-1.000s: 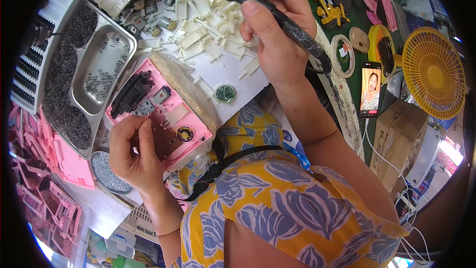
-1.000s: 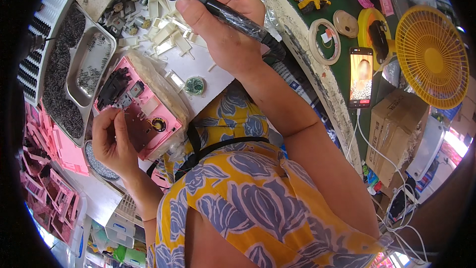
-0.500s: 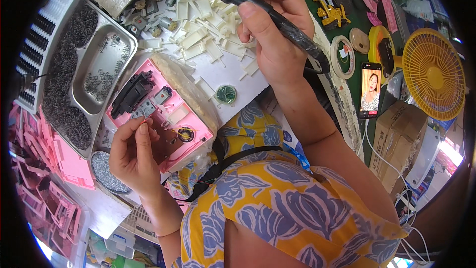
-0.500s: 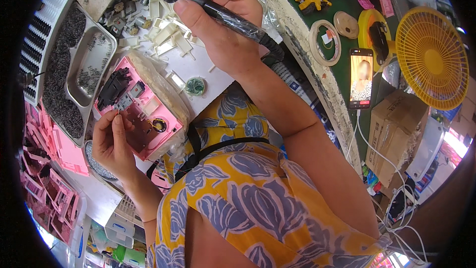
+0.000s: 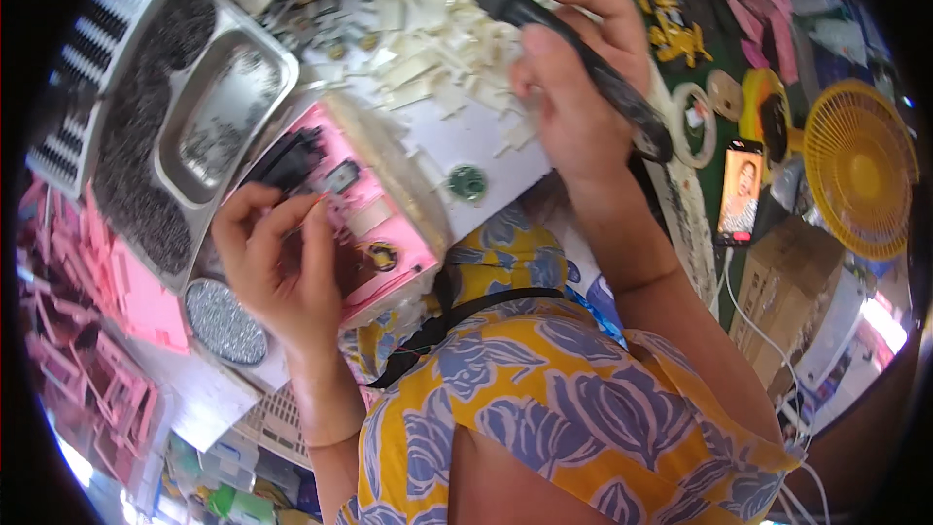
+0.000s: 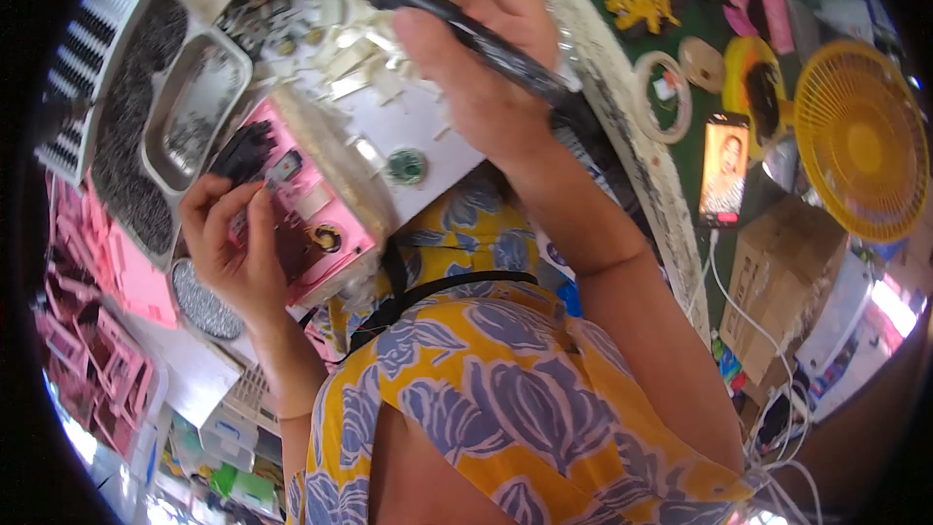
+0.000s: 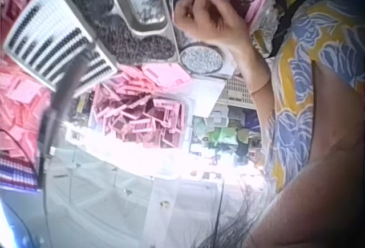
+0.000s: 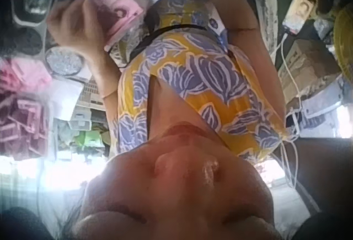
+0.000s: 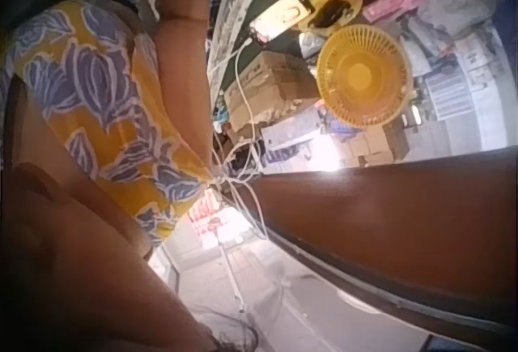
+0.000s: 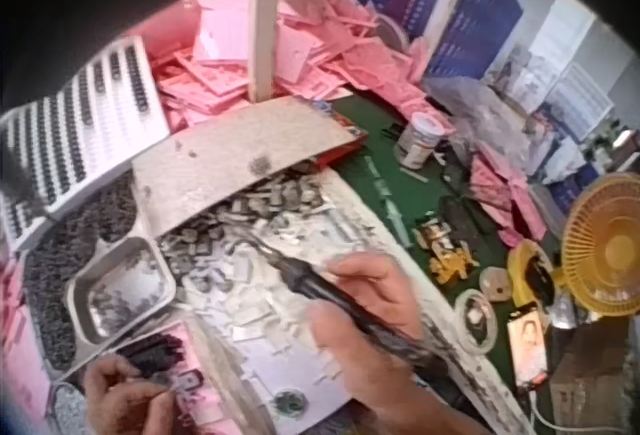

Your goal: Assembling a pink electronic toy by installing components, soldering wires, and fastening the housing with an electric screwdriver.

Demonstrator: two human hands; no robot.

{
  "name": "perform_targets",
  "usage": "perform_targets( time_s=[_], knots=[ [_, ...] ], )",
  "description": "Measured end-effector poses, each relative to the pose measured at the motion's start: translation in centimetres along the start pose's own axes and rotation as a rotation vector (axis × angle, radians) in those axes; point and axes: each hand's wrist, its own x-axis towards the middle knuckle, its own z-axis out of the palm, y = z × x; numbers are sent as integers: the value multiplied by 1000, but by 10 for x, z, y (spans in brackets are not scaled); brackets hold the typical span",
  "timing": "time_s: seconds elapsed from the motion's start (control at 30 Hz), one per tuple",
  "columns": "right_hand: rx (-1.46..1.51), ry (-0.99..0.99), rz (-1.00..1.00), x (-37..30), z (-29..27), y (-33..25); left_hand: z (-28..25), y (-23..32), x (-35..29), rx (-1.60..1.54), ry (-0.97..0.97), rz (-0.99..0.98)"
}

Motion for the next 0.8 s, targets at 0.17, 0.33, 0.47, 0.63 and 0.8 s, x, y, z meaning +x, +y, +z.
perform_targets(
  time_s=[0.17,0.33,0.47,0.63,0.8],
  knots=[
    [-120,-30,17,-27,-10,-9,2,-5,7,105,4,27],
    [-95,-285,-19,-37,-21,-10,2,-6,6,129,-18,13],
    [-114,-356,61,-43,-21,-12,-1,-8,5,137,-42,22],
    [-205,-297,103,-48,-18,-20,-1,-3,6,142,-79,24],
    [-181,-242,156,-42,-15,-14,-4,2,-1,-65,-107,14]
  ],
)
